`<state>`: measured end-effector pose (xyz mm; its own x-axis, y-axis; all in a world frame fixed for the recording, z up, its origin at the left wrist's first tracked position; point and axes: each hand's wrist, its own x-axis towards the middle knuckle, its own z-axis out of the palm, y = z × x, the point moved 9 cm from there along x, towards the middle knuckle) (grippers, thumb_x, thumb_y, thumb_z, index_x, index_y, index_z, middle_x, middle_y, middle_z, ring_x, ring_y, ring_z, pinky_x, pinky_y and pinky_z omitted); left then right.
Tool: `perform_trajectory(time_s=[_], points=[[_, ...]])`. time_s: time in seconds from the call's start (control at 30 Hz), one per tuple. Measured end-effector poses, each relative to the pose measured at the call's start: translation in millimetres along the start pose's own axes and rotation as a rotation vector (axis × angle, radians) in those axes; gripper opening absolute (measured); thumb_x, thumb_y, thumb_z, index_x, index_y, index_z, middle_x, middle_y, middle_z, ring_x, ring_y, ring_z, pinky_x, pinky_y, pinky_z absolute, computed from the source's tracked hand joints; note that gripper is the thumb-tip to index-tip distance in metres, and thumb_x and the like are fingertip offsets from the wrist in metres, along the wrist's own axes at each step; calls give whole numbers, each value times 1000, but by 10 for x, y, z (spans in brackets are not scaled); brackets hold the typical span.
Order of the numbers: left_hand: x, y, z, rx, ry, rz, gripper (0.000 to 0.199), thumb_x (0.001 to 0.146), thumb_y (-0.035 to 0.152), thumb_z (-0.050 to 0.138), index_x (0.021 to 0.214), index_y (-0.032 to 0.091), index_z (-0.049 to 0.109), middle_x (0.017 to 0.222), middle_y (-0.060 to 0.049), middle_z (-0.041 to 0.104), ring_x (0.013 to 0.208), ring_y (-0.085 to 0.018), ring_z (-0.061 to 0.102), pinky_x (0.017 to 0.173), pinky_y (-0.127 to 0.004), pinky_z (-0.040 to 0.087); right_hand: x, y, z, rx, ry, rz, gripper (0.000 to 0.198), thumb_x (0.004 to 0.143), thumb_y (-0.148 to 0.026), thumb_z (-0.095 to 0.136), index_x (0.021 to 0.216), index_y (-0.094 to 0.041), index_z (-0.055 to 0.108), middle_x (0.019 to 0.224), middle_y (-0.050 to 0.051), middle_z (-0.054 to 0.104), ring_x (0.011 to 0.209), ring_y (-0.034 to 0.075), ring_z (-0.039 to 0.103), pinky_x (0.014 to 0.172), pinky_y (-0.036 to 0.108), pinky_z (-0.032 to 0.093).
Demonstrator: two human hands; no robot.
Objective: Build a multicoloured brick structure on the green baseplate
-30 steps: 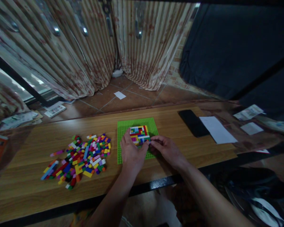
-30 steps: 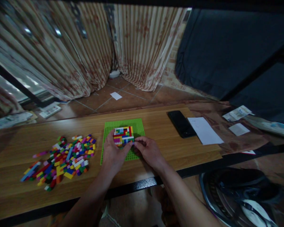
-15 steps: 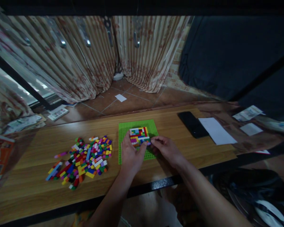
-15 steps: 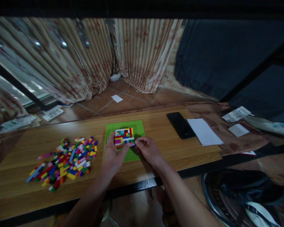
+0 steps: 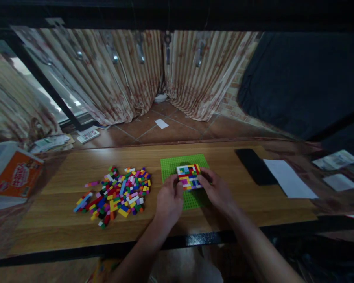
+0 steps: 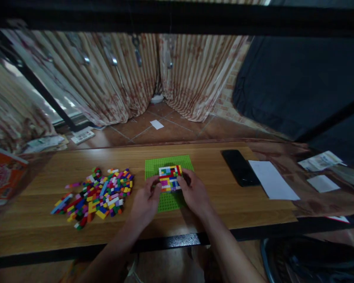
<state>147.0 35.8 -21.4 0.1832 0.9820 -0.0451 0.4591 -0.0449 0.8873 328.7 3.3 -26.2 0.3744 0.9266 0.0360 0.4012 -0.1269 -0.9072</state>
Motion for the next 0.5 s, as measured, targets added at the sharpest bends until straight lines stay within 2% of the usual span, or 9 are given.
perform_trajectory(time_s=[0.13, 0.2, 0.27, 0.33, 0.4, 0.5], points=[[-89, 30, 10, 44, -62, 5, 23, 88, 28, 46, 96, 20, 66, 82, -7, 71, 74, -22, 66, 71, -34, 50, -63, 17, -125, -155, 9, -19, 39, 88, -50, 51, 103, -18, 68, 90, 11, 74, 79, 25, 70, 69, 37, 54], [-103, 20, 2, 41, -89, 19, 22, 88, 26, 46, 89, 21, 67, 75, -5, 69, 67, -20, 64, 65, -31, 48, -67, -19, -241, -300, 93, -45, 43, 88, -54, 49, 102, -19, 68, 82, 10, 73, 69, 25, 68, 61, 37, 52], [-96, 2, -17, 32, -101, 26, 23, 88, 25, 45, 84, 22, 68, 71, -3, 68, 63, -18, 62, 61, -29, 46, -42, -145, -309, -429, 193, -123, 47, 89, -56, 46, 110, -19, 65, 94, 14, 72, 76, 27, 68, 67, 40, 53], [-68, -23, -58, 14, -87, 19, 25, 88, 24, 45, 84, 22, 69, 72, -3, 69, 65, -18, 62, 61, -28, 46, 5, -348, -216, -513, 200, -271, 50, 91, -55, 42, 118, -17, 61, 109, 17, 67, 96, 31, 65, 82, 45, 51], [-26, -48, -134, -9, -41, 13, 24, 87, 23, 46, 88, 22, 70, 78, -3, 71, 71, -18, 64, 65, -28, 47, 50, -534, -36, -556, 158, -401, 55, 93, -55, 37, 124, -14, 57, 121, 19, 62, 113, 34, 58, 95, 48, 46], [50, -81, -299, -60, 40, 30, 23, 86, 22, 48, 91, 21, 71, 84, -3, 72, 76, -17, 65, 69, -27, 48, 99, -671, 273, -629, 66, -486, 59, 94, -54, 33, 132, -12, 51, 135, 21, 53, 127, 35, 47, 104, 52, 38]])
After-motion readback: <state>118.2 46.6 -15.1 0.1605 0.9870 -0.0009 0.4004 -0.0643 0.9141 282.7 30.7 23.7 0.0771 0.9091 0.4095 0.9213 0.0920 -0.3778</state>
